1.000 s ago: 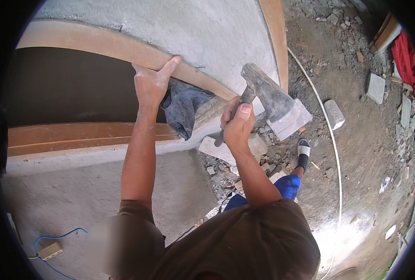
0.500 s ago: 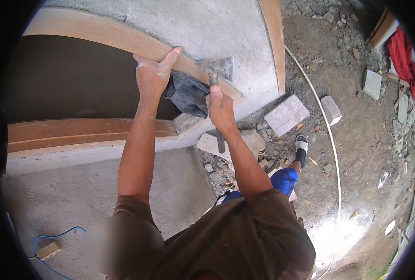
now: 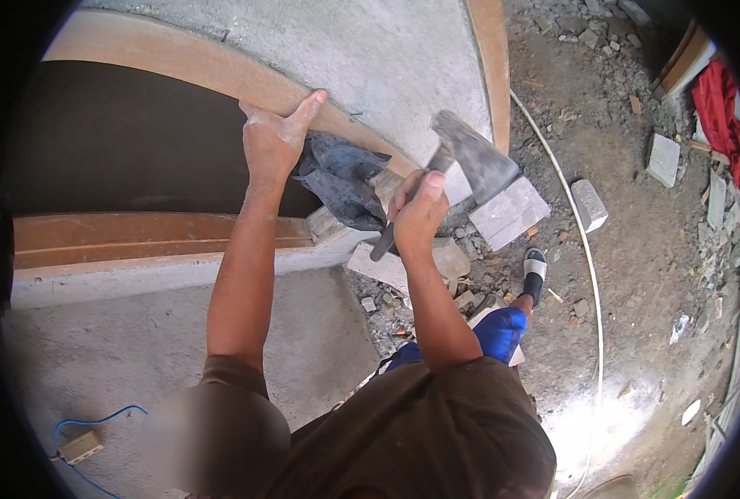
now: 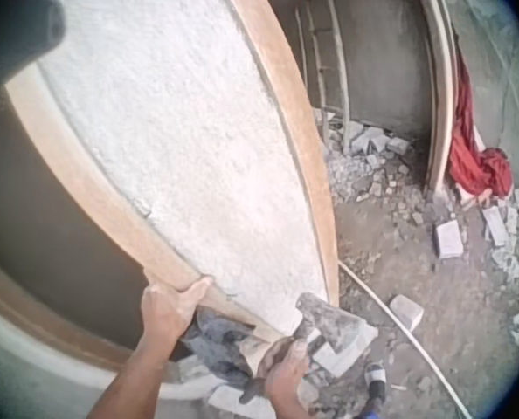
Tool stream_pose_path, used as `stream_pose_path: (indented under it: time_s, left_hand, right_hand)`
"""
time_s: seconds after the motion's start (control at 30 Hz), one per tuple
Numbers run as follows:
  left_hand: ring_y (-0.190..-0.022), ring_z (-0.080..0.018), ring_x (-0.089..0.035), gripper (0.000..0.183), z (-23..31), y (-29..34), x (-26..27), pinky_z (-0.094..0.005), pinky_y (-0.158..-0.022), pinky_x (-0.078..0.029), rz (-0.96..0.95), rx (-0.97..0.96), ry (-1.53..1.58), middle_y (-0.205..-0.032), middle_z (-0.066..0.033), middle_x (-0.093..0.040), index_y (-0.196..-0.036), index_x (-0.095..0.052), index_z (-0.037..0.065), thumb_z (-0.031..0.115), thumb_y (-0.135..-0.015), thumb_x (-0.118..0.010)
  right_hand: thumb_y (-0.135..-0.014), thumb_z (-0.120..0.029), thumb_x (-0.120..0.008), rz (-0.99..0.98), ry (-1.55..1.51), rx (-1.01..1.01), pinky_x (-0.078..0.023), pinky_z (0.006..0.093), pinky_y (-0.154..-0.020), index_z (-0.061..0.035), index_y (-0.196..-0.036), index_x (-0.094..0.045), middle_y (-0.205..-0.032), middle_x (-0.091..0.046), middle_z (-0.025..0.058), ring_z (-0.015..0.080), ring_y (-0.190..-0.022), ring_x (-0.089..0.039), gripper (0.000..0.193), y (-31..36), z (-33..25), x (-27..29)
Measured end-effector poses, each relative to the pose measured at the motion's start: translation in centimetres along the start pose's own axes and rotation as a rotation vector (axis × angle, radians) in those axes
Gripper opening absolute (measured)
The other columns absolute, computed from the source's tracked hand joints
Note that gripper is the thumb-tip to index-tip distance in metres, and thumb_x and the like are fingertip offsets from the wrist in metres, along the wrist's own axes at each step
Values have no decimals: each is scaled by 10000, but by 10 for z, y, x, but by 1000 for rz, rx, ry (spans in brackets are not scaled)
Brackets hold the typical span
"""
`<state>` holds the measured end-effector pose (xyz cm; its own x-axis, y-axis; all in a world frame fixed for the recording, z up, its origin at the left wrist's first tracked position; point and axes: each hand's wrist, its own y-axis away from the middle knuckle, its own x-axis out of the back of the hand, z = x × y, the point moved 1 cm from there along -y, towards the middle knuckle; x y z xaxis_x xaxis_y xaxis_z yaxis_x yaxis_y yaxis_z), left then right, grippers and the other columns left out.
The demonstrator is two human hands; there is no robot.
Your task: The person smooths a freshly plastered concrete wall and door frame using a trowel and a cloth. They repeatedly scrape and wipe the surface to remove excess material and refine the finish.
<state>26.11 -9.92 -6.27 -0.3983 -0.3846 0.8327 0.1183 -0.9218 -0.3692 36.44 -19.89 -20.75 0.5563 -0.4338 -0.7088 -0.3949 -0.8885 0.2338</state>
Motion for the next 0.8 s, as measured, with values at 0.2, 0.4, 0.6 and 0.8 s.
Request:
stream_pose_path:
  time_s: [0.2, 0.4, 0.6, 0.8]
  left_hand:
    - [-856, -420, -654, 1055, -2, -5, -4, -429, -769, -527, 26, -75, 9, -870, -308, -629, -1176, -319, -185, 605, -645, -772]
    - [-916, -370, -651, 968, 3, -2, -1, -376, -824, -497, 5, 16, -33, -939, -293, -643, -1178, -359, -194, 484, -664, -820]
    - [-918, -373, -651, 968, -2, -2, 0, -378, -825, -497, -8, 1, -18, -945, -296, -642, -1178, -362, -192, 501, -671, -809]
    - [-918, -371, -652, 984, 3, -3, -1, -377, -829, -497, -29, -23, 21, -942, -299, -640, -1182, -359, -200, 515, -672, -802]
  right_hand:
    - [-957, -603, -295, -288, 561, 19, -314, 256, -377, -82, -681, -443, -501, -399, 3, 108, -401, -396, 607, -24, 20, -4]
    - [-977, -542, -315, -104, 387, 212, -337, 258, -399, -80, -655, -429, -509, -400, 6, 110, -417, -404, 574, -10, 14, -13]
    - [-963, -572, -338, -135, 401, 12, -325, 265, -379, -83, -685, -439, -539, -417, 9, 107, -406, -398, 572, -10, 9, 1]
    - [-962, -569, -336, -113, 341, 79, -335, 276, -385, -76, -664, -431, -528, -424, 15, 125, -401, -409, 585, -18, 44, 0]
